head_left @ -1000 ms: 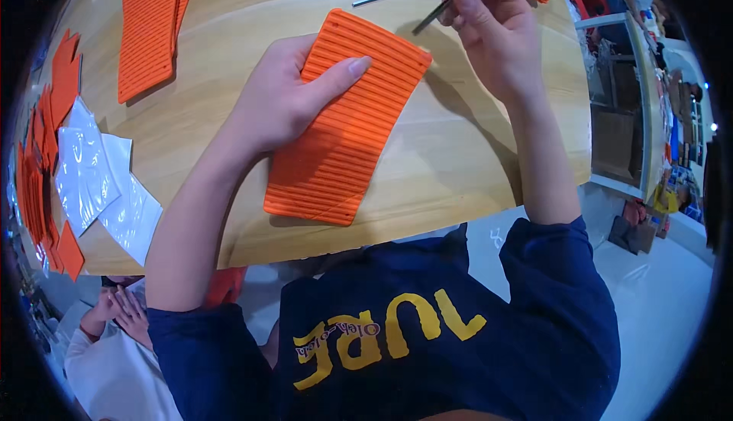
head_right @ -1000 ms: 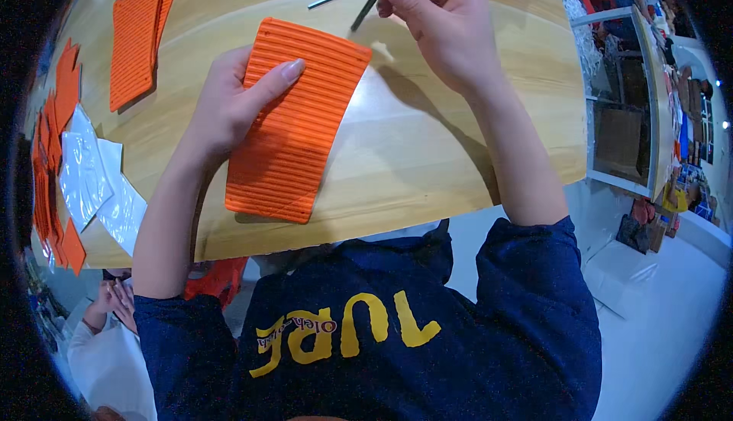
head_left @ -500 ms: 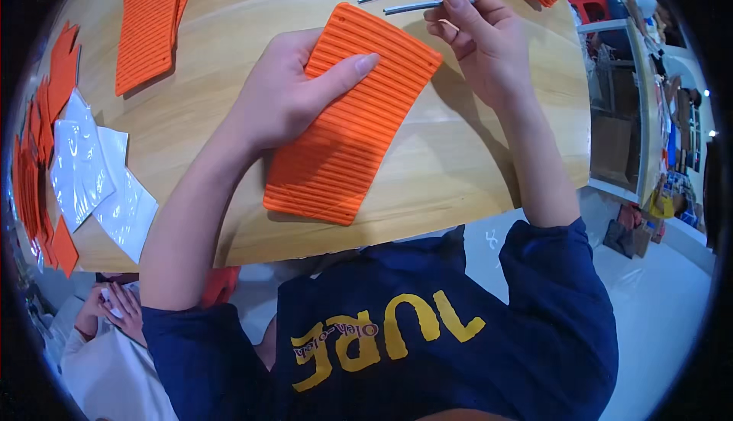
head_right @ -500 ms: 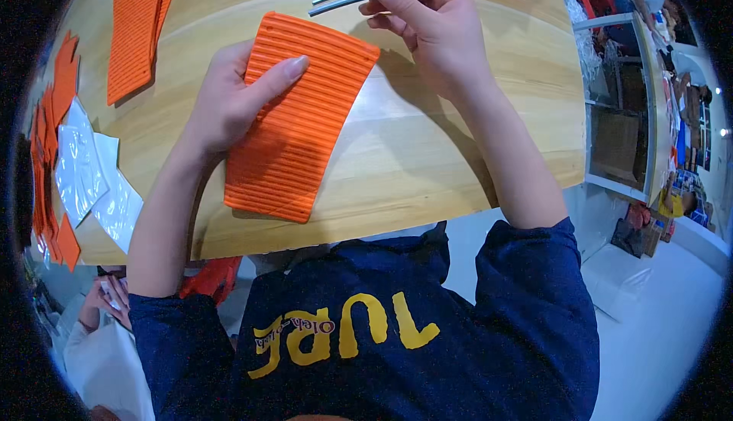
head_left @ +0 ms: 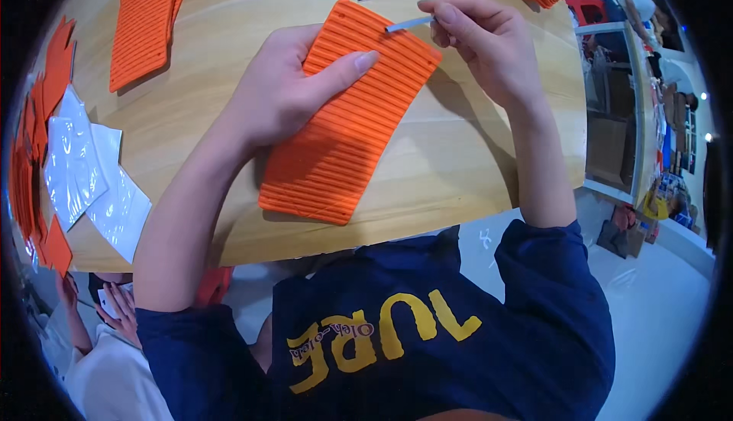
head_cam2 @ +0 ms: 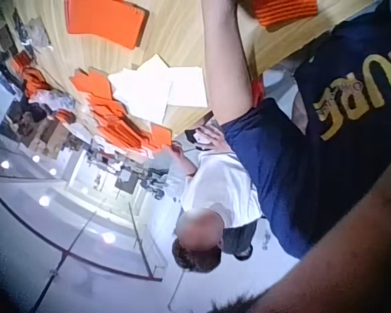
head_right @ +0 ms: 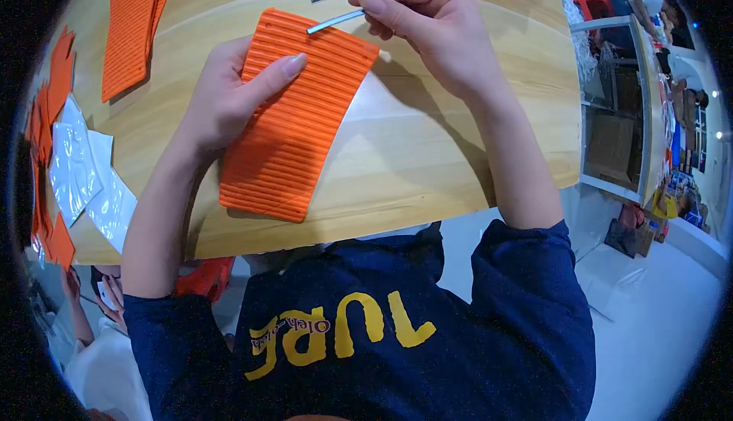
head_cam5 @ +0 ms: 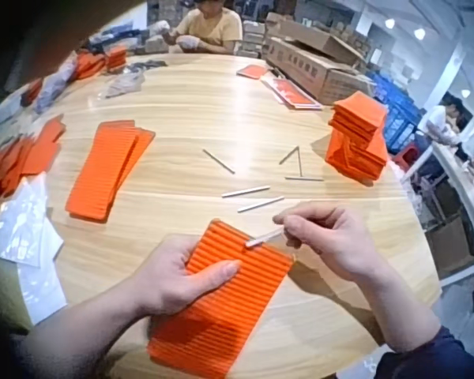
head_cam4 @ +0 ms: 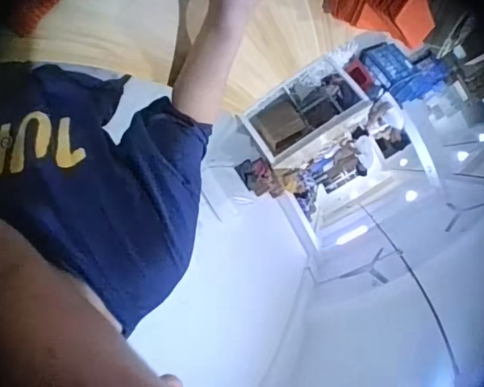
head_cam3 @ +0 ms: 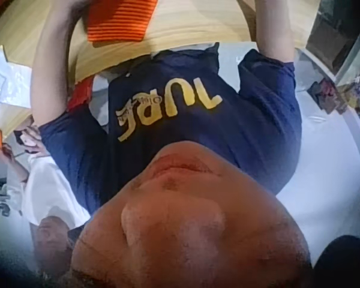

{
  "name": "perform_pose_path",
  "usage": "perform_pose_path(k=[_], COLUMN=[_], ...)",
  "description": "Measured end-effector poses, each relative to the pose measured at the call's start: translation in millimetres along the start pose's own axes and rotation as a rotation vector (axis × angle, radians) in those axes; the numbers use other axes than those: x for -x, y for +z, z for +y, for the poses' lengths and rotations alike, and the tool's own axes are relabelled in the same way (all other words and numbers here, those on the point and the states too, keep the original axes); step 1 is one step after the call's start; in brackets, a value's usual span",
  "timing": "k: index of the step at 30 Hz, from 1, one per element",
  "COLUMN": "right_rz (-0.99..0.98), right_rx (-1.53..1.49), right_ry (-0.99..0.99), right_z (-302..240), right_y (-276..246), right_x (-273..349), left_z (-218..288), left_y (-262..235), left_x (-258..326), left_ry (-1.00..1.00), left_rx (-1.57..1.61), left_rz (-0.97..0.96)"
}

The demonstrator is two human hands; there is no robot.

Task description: Assembling orange paper folders by inserting small metal components into the spine/binding using hands and a metal tool.

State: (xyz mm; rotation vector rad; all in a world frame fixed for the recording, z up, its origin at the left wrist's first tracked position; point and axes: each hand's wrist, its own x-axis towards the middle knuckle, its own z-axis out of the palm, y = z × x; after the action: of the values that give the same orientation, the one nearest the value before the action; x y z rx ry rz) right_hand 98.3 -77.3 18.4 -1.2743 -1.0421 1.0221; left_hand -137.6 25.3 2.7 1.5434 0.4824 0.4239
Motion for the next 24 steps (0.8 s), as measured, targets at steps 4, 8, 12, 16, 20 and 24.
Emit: perform_pose_path(k=[4,8,12,16,20,24], right_rz=[0.011,0.065,0.034,0.004,-0.029,-0.064], right_rx=[0.064,0.111,0.145,0.181,0.216,0.242], right_ry=[-0.053,-0.054,-0.066,-0.076,-0.087,-0.086], right_z=[0.1,1.8,0.8,1.5,1.5,-0.4], right_y=[3.5,4.4,4.4,3.1,3.7,2.8], right_x=[1.2,1.8,3.0,4.3,4.1,5.3], left_z=[0.6,1.1,2.1,-1.7,-0.5,1.5], left_y=[0.0,0.6,2.3,4.3,3.7,1.6], left_x=[-0.4,-0.3,1.0,0.4,1.6,1.7], left_ry=[0.003,-0.004,-0.023,0.007,-0.008,-0.03], left_rx=[-0.006,-0.015,-0.016,0.012,0.015,-0.009], left_rz=[0.004,0.0,0.012,0.021,0.032,0.02])
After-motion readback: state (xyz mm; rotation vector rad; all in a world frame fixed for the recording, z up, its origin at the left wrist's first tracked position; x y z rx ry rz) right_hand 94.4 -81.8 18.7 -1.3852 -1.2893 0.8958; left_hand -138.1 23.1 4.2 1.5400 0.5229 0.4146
